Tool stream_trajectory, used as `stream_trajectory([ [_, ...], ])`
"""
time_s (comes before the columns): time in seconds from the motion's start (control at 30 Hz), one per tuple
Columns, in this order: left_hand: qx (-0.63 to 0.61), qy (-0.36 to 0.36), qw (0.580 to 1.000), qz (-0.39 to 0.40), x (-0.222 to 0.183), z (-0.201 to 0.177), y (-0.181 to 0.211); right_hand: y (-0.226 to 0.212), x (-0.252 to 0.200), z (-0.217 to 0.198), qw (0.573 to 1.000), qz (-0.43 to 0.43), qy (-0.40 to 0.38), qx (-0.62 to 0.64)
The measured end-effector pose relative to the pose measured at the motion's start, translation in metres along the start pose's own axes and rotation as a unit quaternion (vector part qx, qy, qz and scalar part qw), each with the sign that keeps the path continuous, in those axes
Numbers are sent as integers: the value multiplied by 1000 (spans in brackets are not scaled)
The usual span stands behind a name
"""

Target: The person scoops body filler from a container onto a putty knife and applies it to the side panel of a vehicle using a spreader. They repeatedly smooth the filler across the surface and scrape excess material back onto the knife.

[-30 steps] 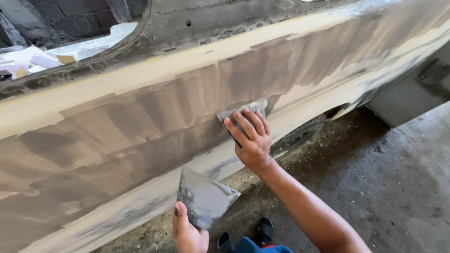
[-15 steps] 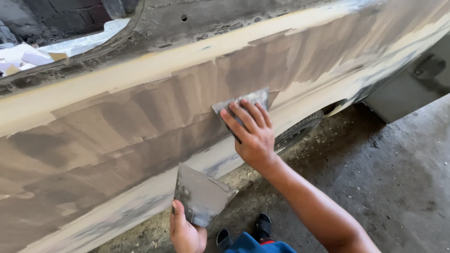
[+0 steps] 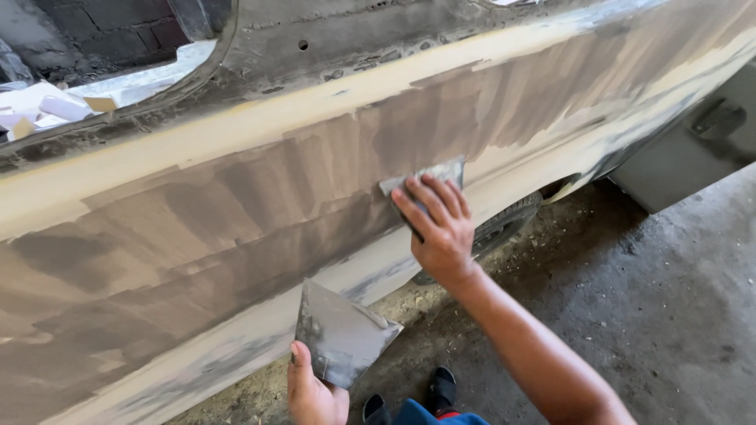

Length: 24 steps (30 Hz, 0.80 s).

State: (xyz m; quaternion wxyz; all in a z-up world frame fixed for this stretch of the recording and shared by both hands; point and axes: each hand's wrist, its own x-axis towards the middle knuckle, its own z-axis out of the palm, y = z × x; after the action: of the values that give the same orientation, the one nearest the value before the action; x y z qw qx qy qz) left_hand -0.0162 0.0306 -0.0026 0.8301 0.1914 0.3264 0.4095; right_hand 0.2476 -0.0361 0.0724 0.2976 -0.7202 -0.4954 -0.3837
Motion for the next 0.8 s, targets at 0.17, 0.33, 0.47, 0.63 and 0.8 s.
stream_trajectory([
  [0.17,14,5,1000,-23,12,-13,-24,-12,-40,-10,997,20,-66,27],
  [0.33,11,-17,999,-42,5,15,-22,24,-23,-21,998,50,-37,31],
  [0.47,13,-27,998,-50,0,19,-23,43,-5,-7,998,54,28,7],
  [0.63,0,-60,998,-27,6,19,-30,24,-62,2,993,77,-55,69],
  [0.8,21,-84,996,2,8,31,-35,21,-71,-54,849,398,-234,256],
])
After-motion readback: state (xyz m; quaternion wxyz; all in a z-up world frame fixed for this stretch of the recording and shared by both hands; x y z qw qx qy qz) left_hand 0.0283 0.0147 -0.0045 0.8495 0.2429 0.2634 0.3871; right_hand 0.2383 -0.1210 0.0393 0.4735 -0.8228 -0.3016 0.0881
